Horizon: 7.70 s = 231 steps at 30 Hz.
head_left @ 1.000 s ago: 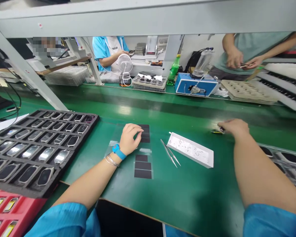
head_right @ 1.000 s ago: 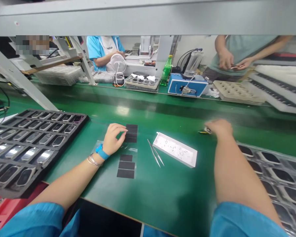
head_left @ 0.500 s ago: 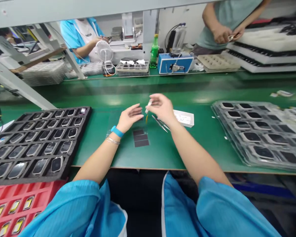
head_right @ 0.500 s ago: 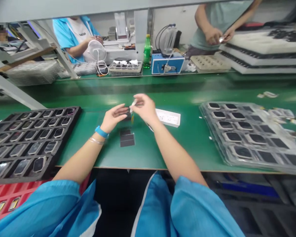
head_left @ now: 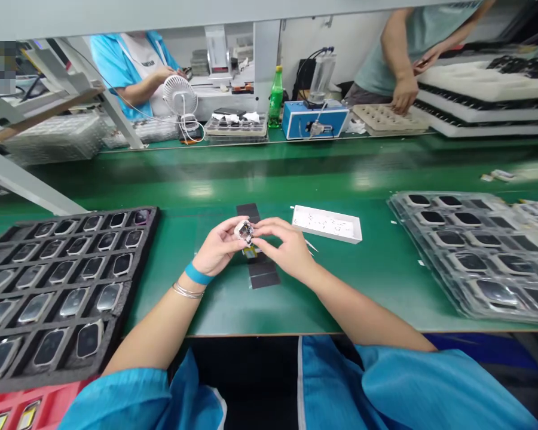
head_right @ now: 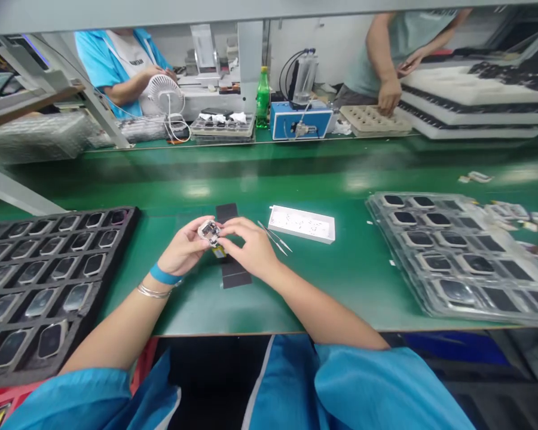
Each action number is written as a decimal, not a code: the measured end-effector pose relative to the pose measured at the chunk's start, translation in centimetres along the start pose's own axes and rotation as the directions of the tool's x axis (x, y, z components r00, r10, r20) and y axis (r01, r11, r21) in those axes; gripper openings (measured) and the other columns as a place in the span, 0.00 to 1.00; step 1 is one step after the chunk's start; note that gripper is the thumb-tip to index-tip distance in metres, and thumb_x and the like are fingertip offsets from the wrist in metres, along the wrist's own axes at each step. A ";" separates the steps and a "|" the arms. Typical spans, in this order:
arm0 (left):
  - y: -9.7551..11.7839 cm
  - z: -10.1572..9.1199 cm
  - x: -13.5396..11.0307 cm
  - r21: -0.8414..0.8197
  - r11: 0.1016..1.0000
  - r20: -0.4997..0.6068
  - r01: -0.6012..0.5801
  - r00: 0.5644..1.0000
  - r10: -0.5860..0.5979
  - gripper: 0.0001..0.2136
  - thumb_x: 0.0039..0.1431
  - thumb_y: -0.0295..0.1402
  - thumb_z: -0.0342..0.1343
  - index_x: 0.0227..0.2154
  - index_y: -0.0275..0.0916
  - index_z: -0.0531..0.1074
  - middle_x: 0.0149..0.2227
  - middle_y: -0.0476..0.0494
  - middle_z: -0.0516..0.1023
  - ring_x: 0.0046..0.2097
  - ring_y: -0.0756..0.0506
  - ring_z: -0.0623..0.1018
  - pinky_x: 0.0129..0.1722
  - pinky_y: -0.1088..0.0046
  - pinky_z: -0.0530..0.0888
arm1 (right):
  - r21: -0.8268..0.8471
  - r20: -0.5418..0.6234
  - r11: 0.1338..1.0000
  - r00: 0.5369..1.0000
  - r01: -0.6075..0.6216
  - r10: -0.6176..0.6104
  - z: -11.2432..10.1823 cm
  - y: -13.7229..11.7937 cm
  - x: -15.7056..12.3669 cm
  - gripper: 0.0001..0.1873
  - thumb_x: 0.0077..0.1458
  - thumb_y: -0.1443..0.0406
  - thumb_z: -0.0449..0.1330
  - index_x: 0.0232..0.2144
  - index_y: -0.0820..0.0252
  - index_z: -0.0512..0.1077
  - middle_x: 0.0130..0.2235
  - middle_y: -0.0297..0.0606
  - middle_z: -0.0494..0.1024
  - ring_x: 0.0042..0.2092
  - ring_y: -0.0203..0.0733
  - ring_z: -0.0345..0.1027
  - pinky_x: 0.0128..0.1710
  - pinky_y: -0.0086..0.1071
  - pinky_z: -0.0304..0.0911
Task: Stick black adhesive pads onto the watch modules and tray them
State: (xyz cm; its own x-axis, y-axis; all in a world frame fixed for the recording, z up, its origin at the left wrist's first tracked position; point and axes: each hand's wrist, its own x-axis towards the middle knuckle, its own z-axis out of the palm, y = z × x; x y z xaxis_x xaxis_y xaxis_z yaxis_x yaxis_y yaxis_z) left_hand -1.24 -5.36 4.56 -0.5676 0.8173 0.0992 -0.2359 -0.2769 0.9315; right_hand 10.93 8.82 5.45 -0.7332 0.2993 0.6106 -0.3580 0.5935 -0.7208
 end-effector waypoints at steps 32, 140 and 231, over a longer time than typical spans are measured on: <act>-1.3 2.0 -0.6 -0.003 0.982 -0.153 -0.190 0.970 0.187 0.23 0.33 0.23 0.74 0.36 0.41 0.74 0.36 0.49 0.79 0.38 0.51 0.79 0.38 0.78 0.77 | -0.090 -0.081 0.994 0.994 0.060 -0.067 0.6 -0.4 -0.7 0.05 0.56 0.69 0.62 0.32 0.57 0.79 0.45 0.39 0.81 0.45 0.40 0.77 0.49 0.33 0.72; -2.4 1.3 -0.5 -0.225 0.893 0.240 0.390 0.910 -0.338 0.28 0.43 0.35 0.72 0.49 0.43 0.71 0.41 0.43 0.80 0.46 0.37 0.81 0.43 0.64 0.80 | 0.234 0.237 0.944 0.956 -0.232 0.176 -2.9 -0.2 1.2 0.15 0.56 0.52 0.64 0.35 0.58 0.77 0.40 0.38 0.77 0.39 0.39 0.72 0.41 0.34 0.70; -3.0 2.5 0.4 -0.062 0.897 -0.188 0.438 0.877 -0.442 0.10 0.48 0.26 0.65 0.36 0.34 0.78 0.32 0.45 0.79 0.31 0.52 0.77 0.31 0.76 0.79 | -0.197 0.254 0.965 0.942 -0.171 0.219 -0.3 2.1 -2.1 0.06 0.53 0.68 0.61 0.31 0.56 0.65 0.34 0.34 0.76 0.37 0.40 0.71 0.47 0.40 0.66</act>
State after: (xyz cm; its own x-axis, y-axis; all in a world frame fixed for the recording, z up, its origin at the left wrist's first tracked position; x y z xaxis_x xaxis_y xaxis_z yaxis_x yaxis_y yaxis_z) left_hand 1.26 -2.92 2.70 -0.5422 0.7442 -0.3901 -0.5094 0.0781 0.8570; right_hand 11.91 9.62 2.72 -0.9158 0.2223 0.3346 -0.1065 0.6687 -0.7359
